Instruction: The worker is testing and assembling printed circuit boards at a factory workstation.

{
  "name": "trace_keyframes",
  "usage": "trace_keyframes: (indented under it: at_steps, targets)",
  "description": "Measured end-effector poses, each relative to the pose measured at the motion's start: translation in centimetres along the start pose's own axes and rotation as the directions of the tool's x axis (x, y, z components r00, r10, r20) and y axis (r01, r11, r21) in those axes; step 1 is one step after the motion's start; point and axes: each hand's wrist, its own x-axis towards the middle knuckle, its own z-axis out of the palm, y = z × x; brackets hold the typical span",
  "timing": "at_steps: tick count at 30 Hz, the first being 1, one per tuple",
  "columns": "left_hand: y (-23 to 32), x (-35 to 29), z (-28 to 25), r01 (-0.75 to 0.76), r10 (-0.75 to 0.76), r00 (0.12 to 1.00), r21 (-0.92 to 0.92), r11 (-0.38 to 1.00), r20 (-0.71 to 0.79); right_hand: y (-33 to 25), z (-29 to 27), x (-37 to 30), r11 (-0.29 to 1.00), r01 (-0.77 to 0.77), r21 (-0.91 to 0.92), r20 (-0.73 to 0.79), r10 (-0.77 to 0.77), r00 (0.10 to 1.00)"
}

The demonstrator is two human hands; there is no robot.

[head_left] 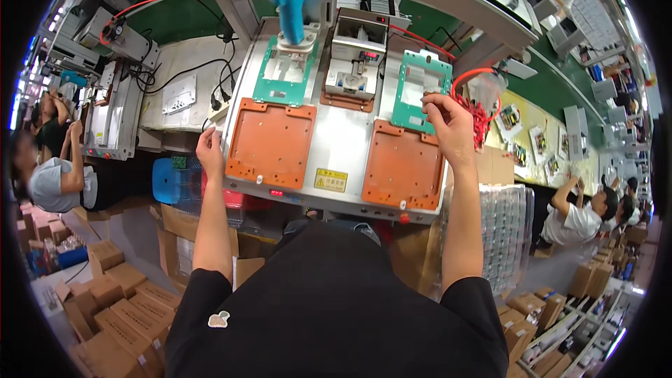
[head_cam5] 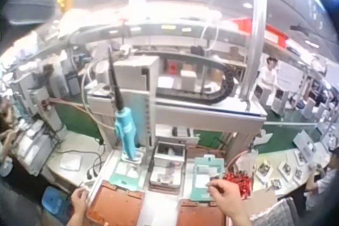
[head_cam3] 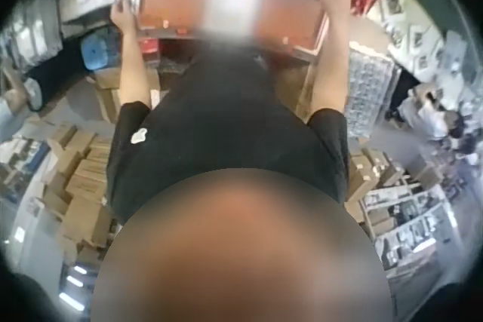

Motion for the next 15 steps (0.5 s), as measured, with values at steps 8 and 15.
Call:
trace_keyframes:
  at_steps: [8, 15]
  targets:
    - [1.1, -2.7, -6.4, -0.017, 0.020, 0.996, -0.038, 0.999, 0.087, -5.4, -2.5, -7.0, 0.991, -0.120, -0.063, -0.211, 0.104, 0.972]
    - [-3.2, -2.7, -14.4, -0.065, 0.052, 0.989, 0.092, 0.994, 0.137, -6.9, -10.6, -15.9, 0.955, -0.167, -0.245, -0.528, 0.013, 0.849]
